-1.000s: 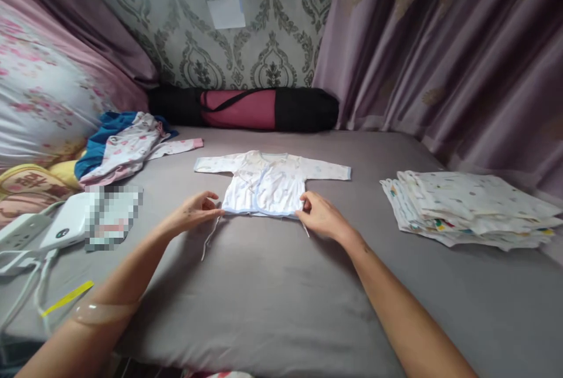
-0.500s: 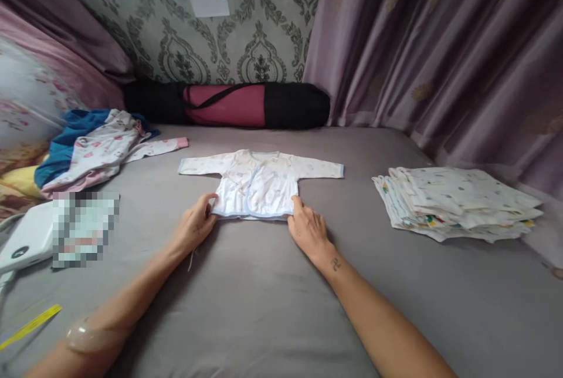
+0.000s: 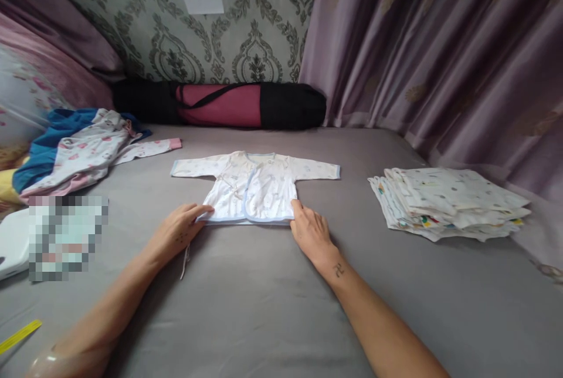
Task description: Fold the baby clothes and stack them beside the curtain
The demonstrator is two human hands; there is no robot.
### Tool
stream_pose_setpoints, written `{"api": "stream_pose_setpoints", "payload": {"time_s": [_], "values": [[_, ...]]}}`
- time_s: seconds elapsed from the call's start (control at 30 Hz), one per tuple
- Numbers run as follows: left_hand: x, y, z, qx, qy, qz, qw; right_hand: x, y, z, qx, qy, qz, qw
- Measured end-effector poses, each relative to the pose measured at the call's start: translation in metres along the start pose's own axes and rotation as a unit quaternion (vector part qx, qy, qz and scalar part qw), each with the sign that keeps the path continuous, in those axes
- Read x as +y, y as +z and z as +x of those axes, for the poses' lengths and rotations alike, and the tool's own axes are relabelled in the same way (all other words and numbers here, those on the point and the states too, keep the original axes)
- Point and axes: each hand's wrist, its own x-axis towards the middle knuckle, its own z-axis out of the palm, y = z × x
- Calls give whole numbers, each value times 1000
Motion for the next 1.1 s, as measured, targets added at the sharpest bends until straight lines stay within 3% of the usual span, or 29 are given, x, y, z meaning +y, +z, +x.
{"api": "stream_pose_setpoints", "payload": {"time_s": [0.13, 0.3, 0.63, 0.83, 0.97, 1.1], "values": [[-2, 0, -1, 26, 31, 17, 999, 0, 2, 0, 99, -72, -15, 992], [0, -1, 0, 59, 99, 41, 993, 1, 4, -1, 83, -173, -24, 981], [0, -2, -1, 34, 115, 21, 993, 4, -2, -13, 58, -137, -74, 986], [7, -7, -1, 33, 93, 51, 994, 8, -10, -20, 35, -146, -25, 988], [25, -17, 3, 35, 86, 67, 993, 25, -23, -8, -1, -117, 50, 992], [67, -22, 23, 21, 138, 41, 989, 50, -28, 36, 41, -81, 56, 994]]}}
